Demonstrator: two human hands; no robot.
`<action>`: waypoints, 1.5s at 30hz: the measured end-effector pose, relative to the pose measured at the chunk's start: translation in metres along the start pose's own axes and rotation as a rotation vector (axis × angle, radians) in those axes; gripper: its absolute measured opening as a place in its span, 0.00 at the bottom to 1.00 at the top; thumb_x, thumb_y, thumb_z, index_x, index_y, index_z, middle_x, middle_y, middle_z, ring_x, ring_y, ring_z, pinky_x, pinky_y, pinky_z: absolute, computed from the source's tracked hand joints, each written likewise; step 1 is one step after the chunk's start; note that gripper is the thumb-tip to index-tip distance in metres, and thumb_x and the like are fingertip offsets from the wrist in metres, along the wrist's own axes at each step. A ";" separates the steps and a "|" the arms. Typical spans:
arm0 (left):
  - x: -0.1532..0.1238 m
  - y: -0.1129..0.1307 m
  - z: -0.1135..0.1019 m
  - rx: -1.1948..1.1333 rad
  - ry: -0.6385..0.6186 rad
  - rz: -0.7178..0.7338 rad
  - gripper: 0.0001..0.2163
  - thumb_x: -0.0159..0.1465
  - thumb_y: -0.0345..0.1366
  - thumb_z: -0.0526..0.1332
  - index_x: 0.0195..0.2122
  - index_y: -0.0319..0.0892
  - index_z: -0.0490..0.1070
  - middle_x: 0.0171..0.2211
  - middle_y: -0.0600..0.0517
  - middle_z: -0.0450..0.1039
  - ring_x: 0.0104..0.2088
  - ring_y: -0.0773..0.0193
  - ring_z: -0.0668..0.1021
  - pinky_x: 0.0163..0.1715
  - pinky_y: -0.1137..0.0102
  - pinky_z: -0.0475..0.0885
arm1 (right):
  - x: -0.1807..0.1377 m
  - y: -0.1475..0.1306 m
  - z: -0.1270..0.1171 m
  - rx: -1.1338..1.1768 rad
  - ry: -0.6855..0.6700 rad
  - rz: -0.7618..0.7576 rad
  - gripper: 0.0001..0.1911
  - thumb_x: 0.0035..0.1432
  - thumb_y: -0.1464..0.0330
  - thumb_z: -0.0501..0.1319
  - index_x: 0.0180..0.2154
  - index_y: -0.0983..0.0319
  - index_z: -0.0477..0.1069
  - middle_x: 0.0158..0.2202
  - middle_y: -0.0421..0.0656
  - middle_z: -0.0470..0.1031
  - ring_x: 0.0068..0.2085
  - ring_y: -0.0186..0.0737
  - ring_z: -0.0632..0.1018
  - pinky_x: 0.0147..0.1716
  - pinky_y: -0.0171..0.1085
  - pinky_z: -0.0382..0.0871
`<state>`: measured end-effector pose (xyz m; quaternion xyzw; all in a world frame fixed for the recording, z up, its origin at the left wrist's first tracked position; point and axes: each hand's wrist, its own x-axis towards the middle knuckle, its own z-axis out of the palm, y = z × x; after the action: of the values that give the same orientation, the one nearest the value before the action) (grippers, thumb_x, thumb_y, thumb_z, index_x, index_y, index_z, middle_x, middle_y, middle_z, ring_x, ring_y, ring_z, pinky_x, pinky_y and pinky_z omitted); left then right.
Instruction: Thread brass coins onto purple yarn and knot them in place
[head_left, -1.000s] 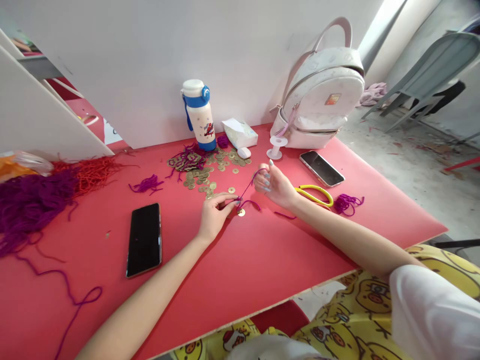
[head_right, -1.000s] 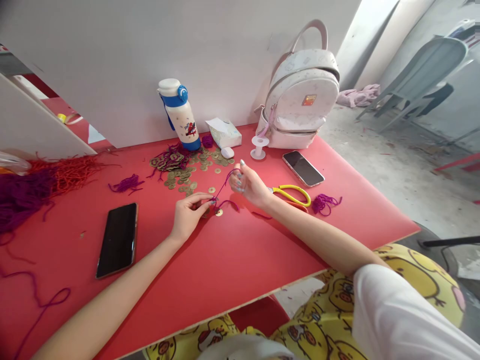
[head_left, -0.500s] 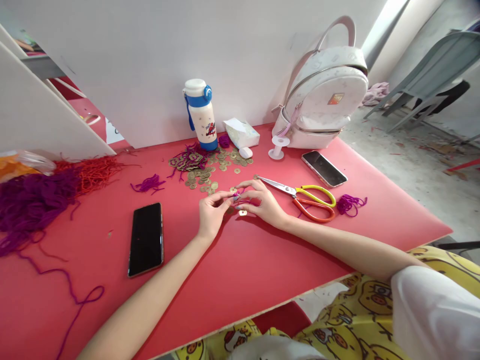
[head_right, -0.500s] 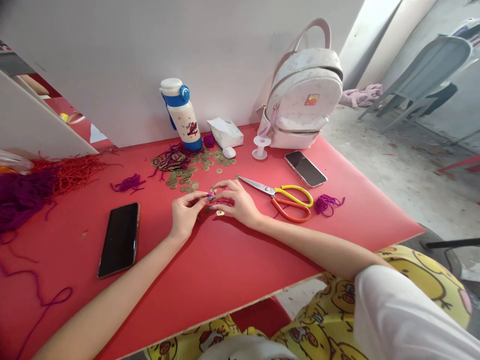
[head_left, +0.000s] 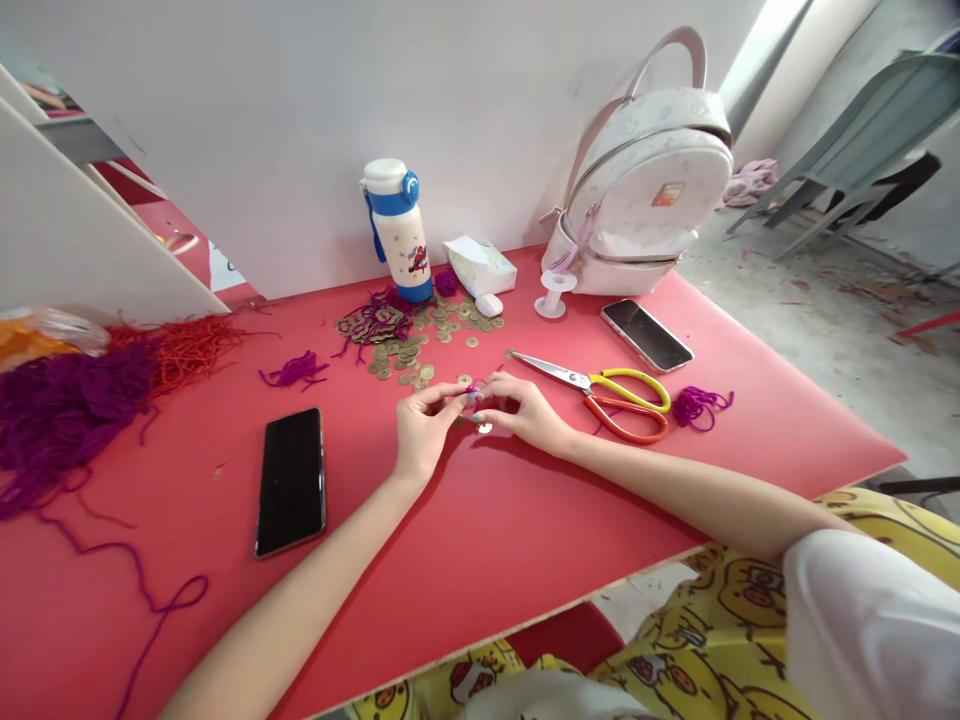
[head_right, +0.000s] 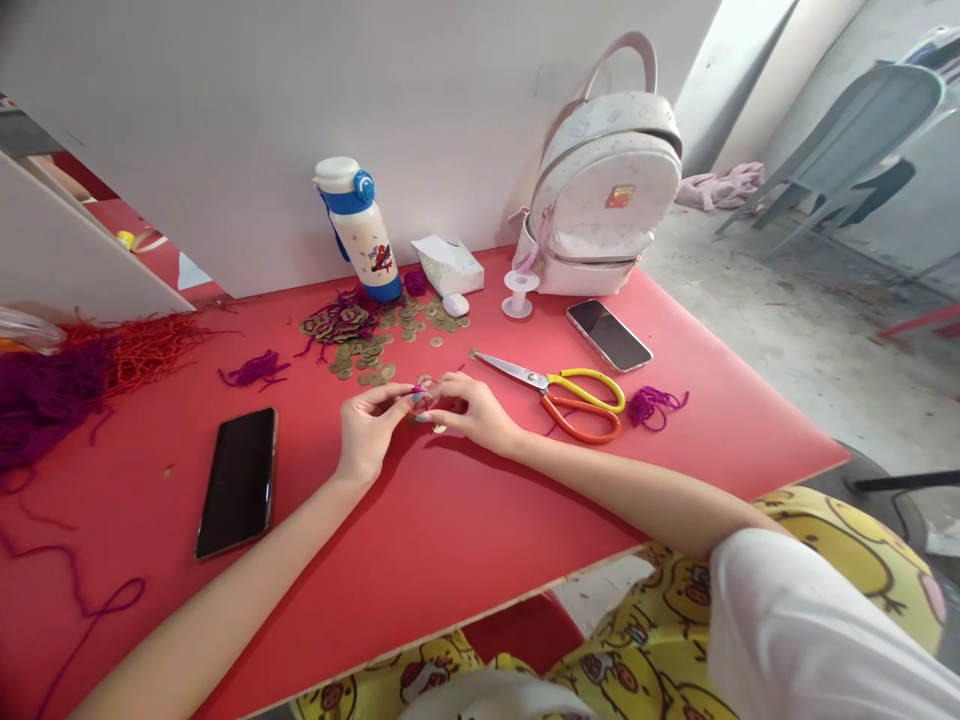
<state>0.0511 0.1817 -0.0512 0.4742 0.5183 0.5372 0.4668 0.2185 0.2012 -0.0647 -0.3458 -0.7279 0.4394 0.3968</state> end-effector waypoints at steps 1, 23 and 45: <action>0.000 0.000 0.000 0.001 0.002 0.001 0.10 0.50 0.40 0.70 0.31 0.40 0.81 0.24 0.52 0.76 0.25 0.67 0.75 0.26 0.72 0.72 | 0.000 0.001 0.000 0.003 -0.018 0.000 0.12 0.58 0.59 0.63 0.33 0.61 0.76 0.30 0.42 0.72 0.32 0.38 0.72 0.34 0.37 0.66; 0.007 0.002 -0.007 0.143 -0.164 0.067 0.09 0.54 0.32 0.67 0.35 0.41 0.70 0.24 0.55 0.73 0.21 0.70 0.72 0.22 0.76 0.65 | 0.003 -0.012 -0.010 0.121 0.070 0.091 0.17 0.62 0.54 0.56 0.40 0.60 0.74 0.27 0.39 0.66 0.26 0.34 0.63 0.28 0.36 0.60; 0.012 0.000 -0.010 0.125 -0.067 0.031 0.11 0.54 0.43 0.68 0.32 0.41 0.81 0.31 0.48 0.80 0.28 0.63 0.78 0.27 0.72 0.72 | 0.010 0.006 -0.017 -0.308 0.382 -0.026 0.11 0.64 0.60 0.56 0.34 0.58 0.71 0.60 0.46 0.59 0.61 0.49 0.59 0.58 0.51 0.58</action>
<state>0.0402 0.1921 -0.0511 0.5279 0.5276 0.4949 0.4451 0.2302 0.2183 -0.0628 -0.4696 -0.7025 0.2450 0.4753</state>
